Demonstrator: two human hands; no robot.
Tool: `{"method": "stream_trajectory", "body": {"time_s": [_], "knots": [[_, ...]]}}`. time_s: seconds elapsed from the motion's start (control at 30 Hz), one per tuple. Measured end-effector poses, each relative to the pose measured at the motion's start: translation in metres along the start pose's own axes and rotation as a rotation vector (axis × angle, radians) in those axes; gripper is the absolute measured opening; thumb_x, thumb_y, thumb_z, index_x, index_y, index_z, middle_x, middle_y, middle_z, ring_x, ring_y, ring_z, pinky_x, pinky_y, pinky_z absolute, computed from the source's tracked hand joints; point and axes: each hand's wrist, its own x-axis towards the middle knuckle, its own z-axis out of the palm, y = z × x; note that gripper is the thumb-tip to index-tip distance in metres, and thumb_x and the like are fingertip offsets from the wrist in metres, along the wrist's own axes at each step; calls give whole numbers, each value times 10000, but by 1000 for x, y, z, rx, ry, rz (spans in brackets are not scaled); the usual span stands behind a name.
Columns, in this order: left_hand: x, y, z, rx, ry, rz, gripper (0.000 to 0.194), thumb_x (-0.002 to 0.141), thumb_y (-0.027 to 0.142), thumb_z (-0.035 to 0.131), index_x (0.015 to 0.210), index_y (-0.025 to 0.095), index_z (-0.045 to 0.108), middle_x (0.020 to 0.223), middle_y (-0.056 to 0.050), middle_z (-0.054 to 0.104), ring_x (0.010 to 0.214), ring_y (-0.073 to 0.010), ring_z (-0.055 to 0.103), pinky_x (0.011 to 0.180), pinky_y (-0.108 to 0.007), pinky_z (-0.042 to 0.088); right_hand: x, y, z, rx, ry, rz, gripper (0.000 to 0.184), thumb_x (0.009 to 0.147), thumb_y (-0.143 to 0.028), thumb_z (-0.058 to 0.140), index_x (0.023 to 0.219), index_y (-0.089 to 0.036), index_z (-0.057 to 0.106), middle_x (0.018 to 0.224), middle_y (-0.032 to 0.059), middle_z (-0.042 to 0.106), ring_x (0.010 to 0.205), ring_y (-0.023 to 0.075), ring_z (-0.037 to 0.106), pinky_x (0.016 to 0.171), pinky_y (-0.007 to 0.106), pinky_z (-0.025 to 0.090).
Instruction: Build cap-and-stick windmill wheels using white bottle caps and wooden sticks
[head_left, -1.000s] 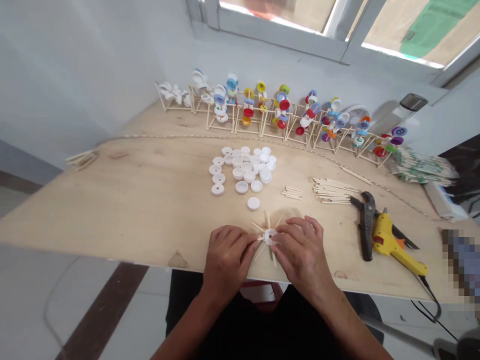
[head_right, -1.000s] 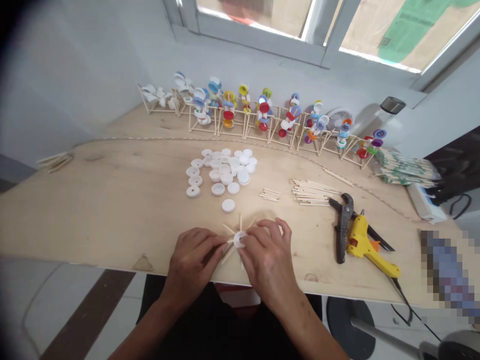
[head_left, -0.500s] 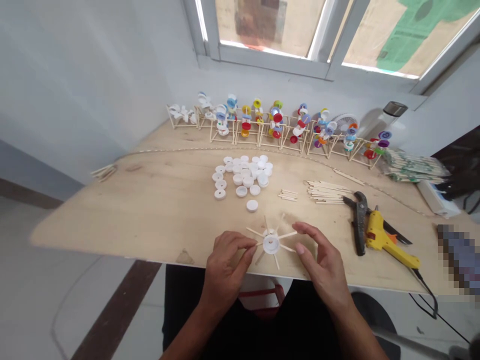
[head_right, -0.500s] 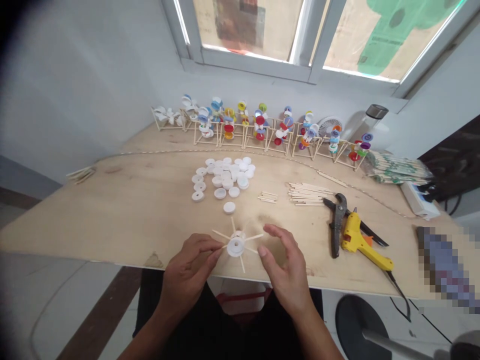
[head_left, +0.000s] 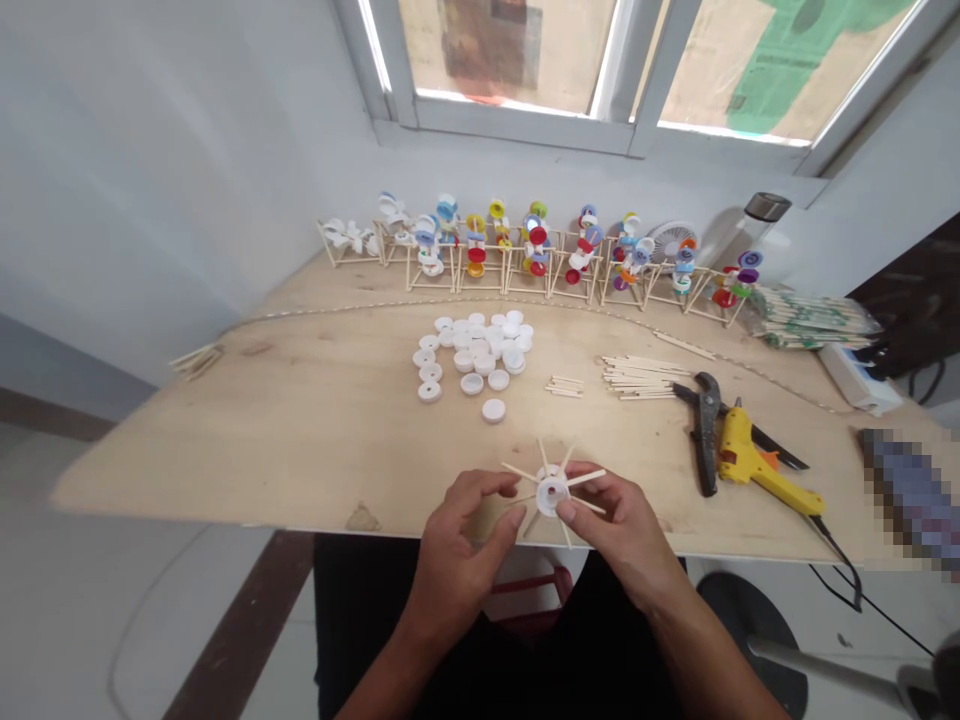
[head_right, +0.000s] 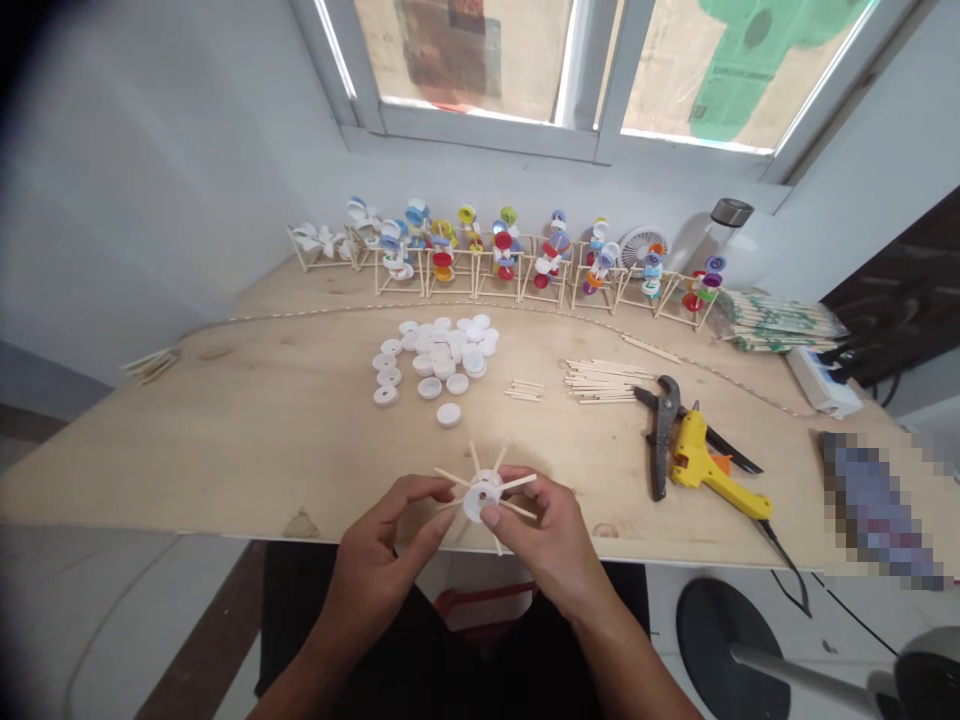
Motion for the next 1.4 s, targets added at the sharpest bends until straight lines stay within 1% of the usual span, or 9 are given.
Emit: {"method": "stream_trajectory", "body": {"time_s": [0.07,0.17,0.33,0.47,0.7,0.83,1.07,1.23,1.4], "knots": [[2,2,-4,-94,-85,-99,237,764,317,636,976,213,636,1043,-66,657,1012,-240,580,879,-366,441,-1,-1,-1,0,-1,-6,352,721,-392,717,992,-183,639,935,69,691,939,241,625,843,379,481],[8,5,-7,-243,-225,-200,280,713,334,696,960,207,654,1195,-90,614,1069,-276,559,889,-383,435,-3,-2,0,14,3,-9,341,722,-399,717,982,-191,643,928,59,689,936,236,628,826,366,491],[16,10,-3,-443,-309,-339,384,689,338,721,1036,188,654,963,-83,688,909,-246,614,793,-362,475,-3,-3,2,11,-29,-21,326,734,-411,704,971,-191,660,917,61,701,898,236,639,801,367,501],[19,14,0,-491,-306,-383,359,671,336,739,988,178,678,876,-60,688,824,-206,613,743,-322,479,-2,-3,2,-1,-26,-23,338,732,-417,706,970,-182,661,911,71,708,870,233,649,809,382,498],[19,15,3,-556,-278,-432,358,651,329,757,960,165,681,838,-60,690,787,-191,603,723,-306,470,-2,-5,1,1,-22,-26,333,705,-480,710,824,-171,686,1042,94,696,960,257,639,842,380,491],[18,15,4,-558,-255,-441,363,651,329,755,964,161,680,856,-70,691,801,-202,606,746,-323,474,-2,-6,1,-9,-28,-34,356,708,-475,710,896,-173,690,997,92,709,949,264,643,856,397,485],[17,12,6,-539,-246,-430,372,654,346,750,973,167,683,833,-65,688,776,-197,604,755,-329,478,-1,-7,0,0,-57,-28,342,709,-459,717,916,-188,693,1019,80,705,967,254,638,856,381,488],[17,11,7,-566,-244,-431,378,663,341,743,990,165,674,862,-69,689,808,-201,605,791,-333,467,1,-6,-1,12,-40,-17,344,665,-446,754,872,-179,692,1041,83,695,974,254,633,853,374,491],[19,10,6,-564,-277,-423,404,680,330,734,1045,176,656,895,-69,695,816,-196,605,801,-332,459,1,-9,0,8,-33,-19,319,692,-426,737,872,-171,676,1064,93,683,973,250,631,857,379,485]]}}
